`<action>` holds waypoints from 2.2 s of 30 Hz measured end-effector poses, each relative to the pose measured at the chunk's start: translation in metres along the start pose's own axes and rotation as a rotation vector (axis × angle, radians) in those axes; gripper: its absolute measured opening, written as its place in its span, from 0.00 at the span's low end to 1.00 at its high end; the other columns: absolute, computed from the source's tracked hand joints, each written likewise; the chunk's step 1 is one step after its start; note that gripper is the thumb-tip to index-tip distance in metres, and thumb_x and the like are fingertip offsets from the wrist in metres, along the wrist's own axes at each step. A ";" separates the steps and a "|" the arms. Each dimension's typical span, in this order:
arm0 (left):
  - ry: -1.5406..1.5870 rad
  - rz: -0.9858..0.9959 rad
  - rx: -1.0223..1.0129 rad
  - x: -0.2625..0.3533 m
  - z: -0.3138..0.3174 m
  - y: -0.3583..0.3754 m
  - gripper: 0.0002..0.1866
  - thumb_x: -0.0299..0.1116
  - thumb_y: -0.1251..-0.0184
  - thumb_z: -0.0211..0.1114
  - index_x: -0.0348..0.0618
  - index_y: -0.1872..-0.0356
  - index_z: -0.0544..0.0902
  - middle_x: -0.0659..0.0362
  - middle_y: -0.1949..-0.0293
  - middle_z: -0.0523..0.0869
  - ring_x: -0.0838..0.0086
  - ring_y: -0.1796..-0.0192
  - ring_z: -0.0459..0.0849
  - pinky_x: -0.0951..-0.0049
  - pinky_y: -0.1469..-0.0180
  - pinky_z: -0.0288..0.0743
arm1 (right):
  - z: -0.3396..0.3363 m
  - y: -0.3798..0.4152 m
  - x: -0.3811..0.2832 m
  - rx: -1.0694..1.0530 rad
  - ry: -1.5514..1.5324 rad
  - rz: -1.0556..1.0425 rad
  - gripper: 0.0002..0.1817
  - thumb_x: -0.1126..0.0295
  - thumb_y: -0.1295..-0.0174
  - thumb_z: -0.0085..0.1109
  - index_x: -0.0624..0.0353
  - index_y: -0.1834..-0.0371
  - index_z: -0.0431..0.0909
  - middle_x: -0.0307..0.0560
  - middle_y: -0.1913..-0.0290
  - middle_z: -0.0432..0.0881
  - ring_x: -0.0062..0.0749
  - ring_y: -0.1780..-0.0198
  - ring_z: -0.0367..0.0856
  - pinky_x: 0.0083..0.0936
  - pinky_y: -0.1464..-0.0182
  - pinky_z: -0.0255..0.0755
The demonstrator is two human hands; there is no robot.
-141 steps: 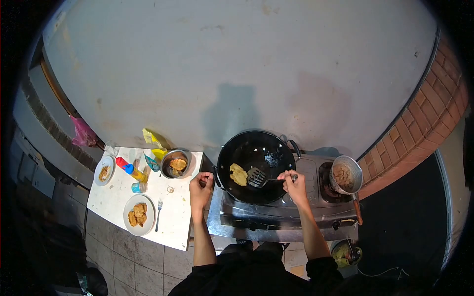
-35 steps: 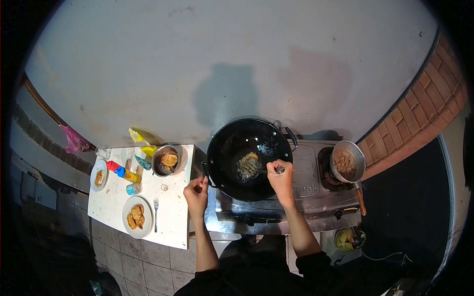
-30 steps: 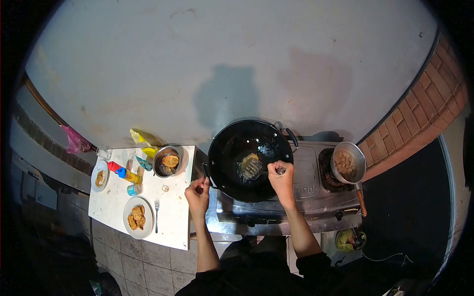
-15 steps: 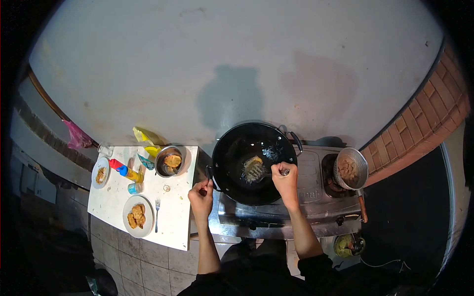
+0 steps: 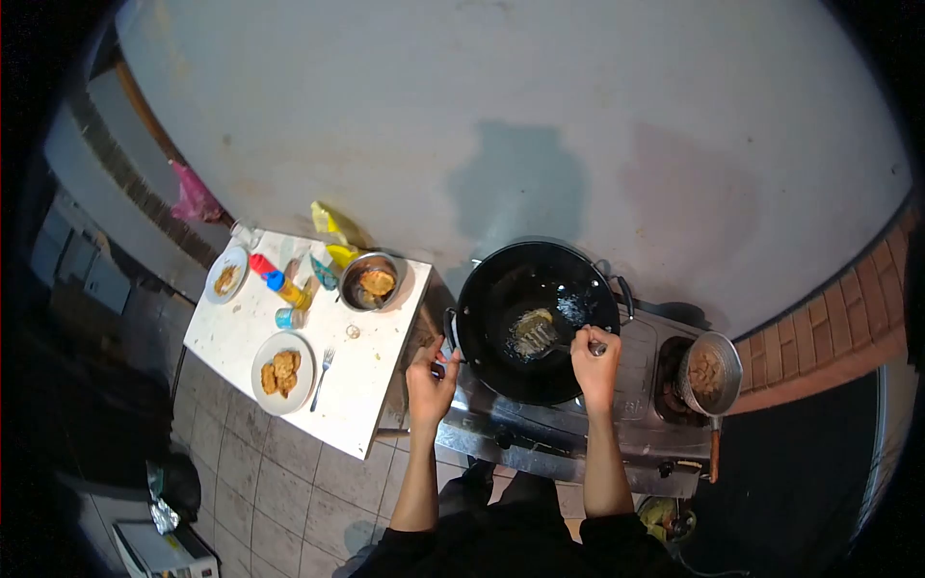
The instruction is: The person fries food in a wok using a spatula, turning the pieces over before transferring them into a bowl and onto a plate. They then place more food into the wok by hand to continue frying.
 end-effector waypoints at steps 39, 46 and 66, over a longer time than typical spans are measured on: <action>0.263 -0.388 0.356 0.080 -0.014 0.206 0.14 0.33 0.36 0.63 0.36 0.53 0.82 0.69 0.71 0.72 0.88 0.72 0.67 0.86 0.73 0.59 | -0.049 0.013 -0.016 -0.323 -1.279 0.178 0.15 0.63 0.43 0.35 0.56 0.86 0.55 0.40 0.81 0.55 0.27 0.73 0.55 0.23 0.66 0.51; 0.286 -0.389 0.374 0.081 -0.011 0.202 0.14 0.32 0.35 0.63 0.35 0.53 0.82 0.68 0.68 0.73 0.85 0.68 0.70 0.85 0.67 0.63 | -0.053 -0.002 -0.018 -0.333 -1.252 0.140 0.14 0.65 0.44 0.36 0.56 0.86 0.56 0.40 0.81 0.57 0.27 0.74 0.56 0.24 0.68 0.51; 0.257 -0.399 0.331 0.086 -0.008 0.186 0.13 0.30 0.34 0.62 0.32 0.52 0.80 0.69 0.71 0.74 0.88 0.69 0.71 0.87 0.67 0.63 | -0.053 -0.053 -0.020 -0.628 -1.044 -0.016 0.19 0.66 0.33 0.39 0.57 0.84 0.58 0.37 0.80 0.60 0.21 0.76 0.58 0.20 0.72 0.55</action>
Point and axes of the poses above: each hand's wrist, its own y-axis away from the middle knuckle, its own z-axis out of the palm, x = y × z, the point moved 1 cm from there along -y, towards the middle knuckle
